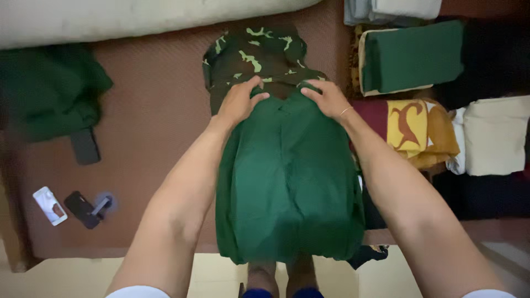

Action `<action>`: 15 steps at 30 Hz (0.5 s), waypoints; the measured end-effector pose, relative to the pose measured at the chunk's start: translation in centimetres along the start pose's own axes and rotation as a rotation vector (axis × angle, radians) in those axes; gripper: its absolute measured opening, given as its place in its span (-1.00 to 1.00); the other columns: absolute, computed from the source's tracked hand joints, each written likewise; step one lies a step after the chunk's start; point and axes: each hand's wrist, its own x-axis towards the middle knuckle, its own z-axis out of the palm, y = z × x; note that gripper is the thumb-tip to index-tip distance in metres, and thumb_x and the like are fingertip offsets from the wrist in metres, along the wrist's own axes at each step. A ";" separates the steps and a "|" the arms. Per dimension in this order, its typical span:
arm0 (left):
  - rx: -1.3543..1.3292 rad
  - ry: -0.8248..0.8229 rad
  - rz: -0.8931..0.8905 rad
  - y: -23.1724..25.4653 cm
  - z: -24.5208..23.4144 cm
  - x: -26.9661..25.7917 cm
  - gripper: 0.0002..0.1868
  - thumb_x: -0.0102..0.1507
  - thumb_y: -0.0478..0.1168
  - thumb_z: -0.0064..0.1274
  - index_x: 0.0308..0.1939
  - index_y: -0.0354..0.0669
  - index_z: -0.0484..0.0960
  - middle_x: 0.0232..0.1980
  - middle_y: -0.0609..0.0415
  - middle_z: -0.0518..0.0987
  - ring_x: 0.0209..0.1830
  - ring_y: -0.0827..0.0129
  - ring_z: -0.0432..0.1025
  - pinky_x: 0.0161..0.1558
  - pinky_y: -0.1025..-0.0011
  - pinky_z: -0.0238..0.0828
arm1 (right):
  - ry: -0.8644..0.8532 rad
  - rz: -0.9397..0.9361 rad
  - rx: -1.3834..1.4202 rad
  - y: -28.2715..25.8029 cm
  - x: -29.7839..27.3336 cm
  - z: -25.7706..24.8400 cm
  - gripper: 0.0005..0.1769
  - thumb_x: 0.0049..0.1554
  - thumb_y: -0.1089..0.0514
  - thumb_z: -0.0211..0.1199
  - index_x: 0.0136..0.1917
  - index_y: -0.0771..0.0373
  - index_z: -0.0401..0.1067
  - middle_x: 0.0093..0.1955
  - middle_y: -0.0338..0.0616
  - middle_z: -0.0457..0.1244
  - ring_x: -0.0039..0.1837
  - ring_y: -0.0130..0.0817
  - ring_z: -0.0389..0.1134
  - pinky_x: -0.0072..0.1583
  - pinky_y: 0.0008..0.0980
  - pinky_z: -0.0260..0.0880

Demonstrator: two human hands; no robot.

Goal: The person folds a green long-sleeved shirt on a bed. They smooth the fabric, fold the sleeves, and fold the shirt in half. The shirt remains unfolded at the end of the clip.

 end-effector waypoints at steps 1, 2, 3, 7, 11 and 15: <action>0.001 -0.022 -0.001 -0.2 0.1 0.7 -0.65 0.32 0.00 0.17 0.04 -0.09 0.48 -0.09 -0.23 0.62 -0.03 -0.14 0.50 -0.05 0.01 0.37 | -0.031 0.008 0.022 0.5 0.5 -0.3 -0.63 0.29 0.00 0.19 0.27 0.21 0.49 0.19 -0.07 0.39 0.18 -0.25 0.40 0.23 -0.29 0.34; 0.003 -0.042 -0.003 -0.4 0.3 1.3 -0.65 0.32 0.00 0.15 0.04 -0.09 0.48 -0.10 -0.21 0.64 -0.05 -0.12 0.52 -0.07 0.01 0.38 | -0.062 0.013 0.046 1.0 1.0 -0.3 -0.63 0.30 0.01 0.15 0.29 0.18 0.50 0.20 -0.06 0.39 0.18 -0.25 0.40 0.24 -0.30 0.34; 0.026 -0.043 -0.017 -0.7 0.6 1.7 -0.65 0.32 0.00 0.16 0.05 -0.09 0.48 -0.12 -0.22 0.63 -0.06 -0.14 0.51 -0.07 0.00 0.37 | -0.078 0.022 0.058 1.5 1.4 -0.3 -0.64 0.30 0.01 0.15 0.28 0.19 0.50 0.18 -0.04 0.40 0.18 -0.21 0.41 0.25 -0.28 0.35; 0.117 0.041 -0.024 -2.2 2.2 2.6 -0.56 0.28 0.05 0.20 0.02 -0.18 0.48 -0.15 -0.25 0.62 -0.10 -0.17 0.50 -0.13 -0.02 0.38 | 0.017 0.059 -0.118 2.6 2.7 0.5 -0.63 0.27 0.01 0.29 0.24 0.25 0.51 0.15 0.07 0.40 0.17 -0.07 0.42 0.23 -0.21 0.39; -0.006 0.110 -0.297 -2.6 2.5 1.3 -0.43 0.32 0.22 0.13 0.04 -0.23 0.46 -0.10 -0.22 0.64 -0.05 -0.08 0.54 0.00 0.05 0.45 | 0.104 0.305 -0.375 0.3 1.8 1.5 -0.56 0.22 -0.05 0.35 0.25 0.24 0.45 0.20 0.10 0.34 0.22 0.02 0.37 0.22 -0.09 0.34; -0.307 0.186 -0.479 -4.3 2.2 -5.7 -0.30 0.34 0.30 -0.07 0.31 -0.15 0.34 0.19 -0.20 0.56 0.19 0.00 0.50 0.17 0.06 0.43 | 0.446 -0.046 -0.351 -2.2 -2.1 2.2 -0.47 0.31 0.06 0.27 0.42 0.36 0.26 0.37 0.25 0.14 0.39 0.20 0.18 0.38 -0.01 0.18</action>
